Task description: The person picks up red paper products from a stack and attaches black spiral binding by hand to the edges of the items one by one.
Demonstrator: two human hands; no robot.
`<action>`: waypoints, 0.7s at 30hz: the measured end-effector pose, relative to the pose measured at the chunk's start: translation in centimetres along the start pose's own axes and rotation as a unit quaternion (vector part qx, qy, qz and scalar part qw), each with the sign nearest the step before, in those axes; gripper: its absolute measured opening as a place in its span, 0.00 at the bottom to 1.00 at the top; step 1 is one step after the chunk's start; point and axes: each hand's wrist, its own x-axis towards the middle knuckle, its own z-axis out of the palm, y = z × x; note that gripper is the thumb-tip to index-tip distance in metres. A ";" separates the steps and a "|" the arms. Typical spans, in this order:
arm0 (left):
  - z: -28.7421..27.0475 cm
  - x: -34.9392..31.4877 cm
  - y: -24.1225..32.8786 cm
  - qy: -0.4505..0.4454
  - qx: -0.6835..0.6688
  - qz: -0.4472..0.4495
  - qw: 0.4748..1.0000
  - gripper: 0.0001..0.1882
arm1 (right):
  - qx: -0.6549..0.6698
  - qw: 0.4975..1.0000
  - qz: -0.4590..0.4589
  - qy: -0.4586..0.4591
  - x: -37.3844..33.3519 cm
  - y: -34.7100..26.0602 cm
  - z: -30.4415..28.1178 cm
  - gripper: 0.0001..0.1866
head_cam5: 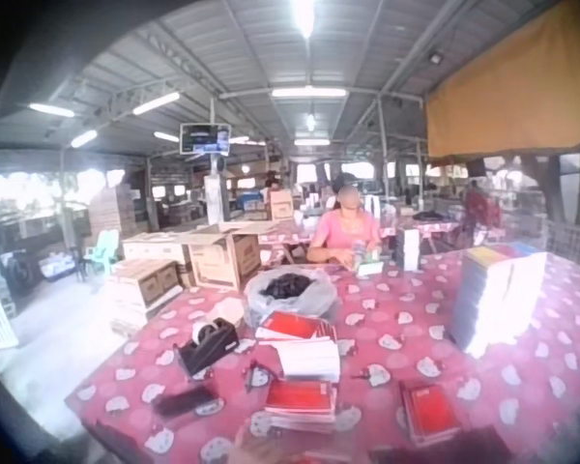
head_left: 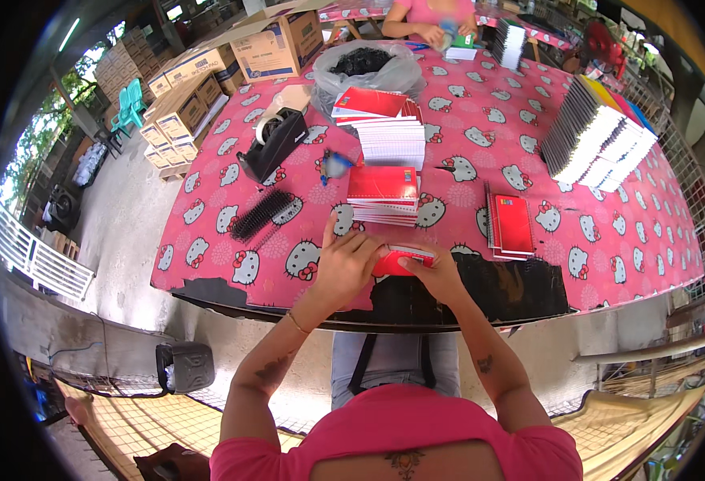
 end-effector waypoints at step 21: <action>3.3 1.0 2.5 0.074 0.078 -0.041 0.993 0.46 | 0.065 0.998 0.002 0.008 0.6 3.0 1.5 0.15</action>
